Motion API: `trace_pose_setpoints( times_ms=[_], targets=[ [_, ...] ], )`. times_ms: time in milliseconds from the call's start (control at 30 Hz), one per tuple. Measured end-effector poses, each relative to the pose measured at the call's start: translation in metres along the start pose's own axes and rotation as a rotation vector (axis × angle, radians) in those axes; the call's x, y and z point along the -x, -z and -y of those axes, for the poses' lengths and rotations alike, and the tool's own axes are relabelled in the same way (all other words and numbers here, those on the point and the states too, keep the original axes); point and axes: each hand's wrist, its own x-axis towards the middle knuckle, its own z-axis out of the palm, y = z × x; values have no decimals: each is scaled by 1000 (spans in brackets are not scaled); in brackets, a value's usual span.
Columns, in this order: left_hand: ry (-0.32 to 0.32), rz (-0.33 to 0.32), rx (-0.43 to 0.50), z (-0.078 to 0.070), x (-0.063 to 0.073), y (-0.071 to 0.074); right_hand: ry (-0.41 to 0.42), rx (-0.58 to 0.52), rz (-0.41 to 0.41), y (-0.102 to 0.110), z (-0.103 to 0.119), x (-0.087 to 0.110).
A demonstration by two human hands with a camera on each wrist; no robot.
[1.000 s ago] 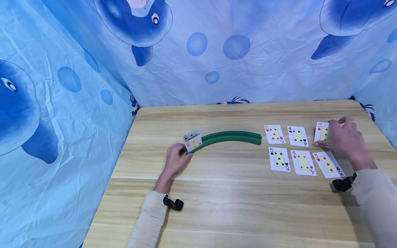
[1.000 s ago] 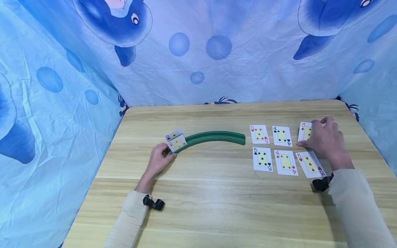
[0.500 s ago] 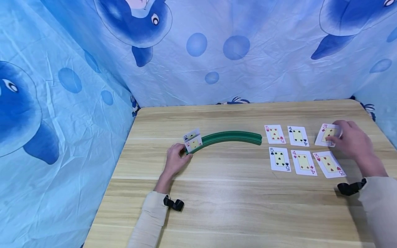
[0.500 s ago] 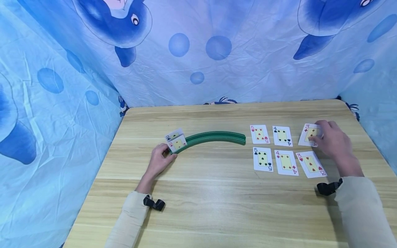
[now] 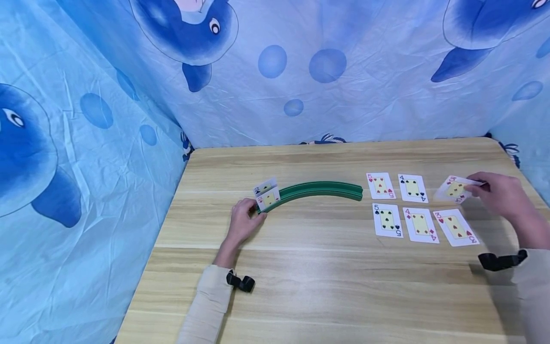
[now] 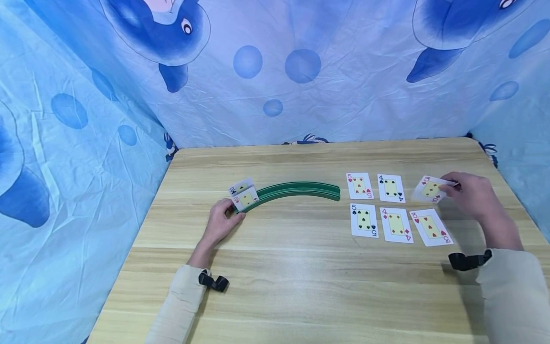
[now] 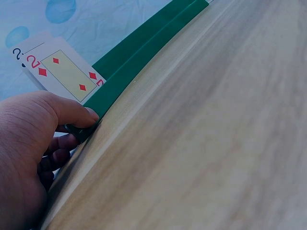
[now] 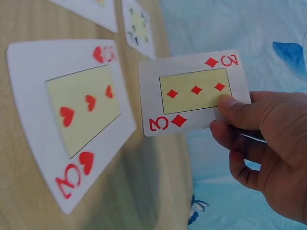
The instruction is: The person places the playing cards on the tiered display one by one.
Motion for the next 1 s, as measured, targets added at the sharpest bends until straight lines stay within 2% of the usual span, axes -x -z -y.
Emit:
trace_pose_setpoints(
  times_ms=[167, 400, 567, 800, 1000],
  targets=[
    [3, 2, -2, 0, 0, 1, 54, -24, -51, 5, 12, -1],
    [-18, -11, -4, 0, -1, -1, 172, -83, -144, 16, 48, -7],
    [-23, -12, -2, 0, -1, -1, 239, -129, -180, 20, 74, -13],
    [-25, -15, 2, -1, -2, 0, 286, -180, -167, 17, 115, -26],
    [-39, -19, -8, 0, 0, 0, 345, -176, -115, 8, 148, -37]
  ],
)
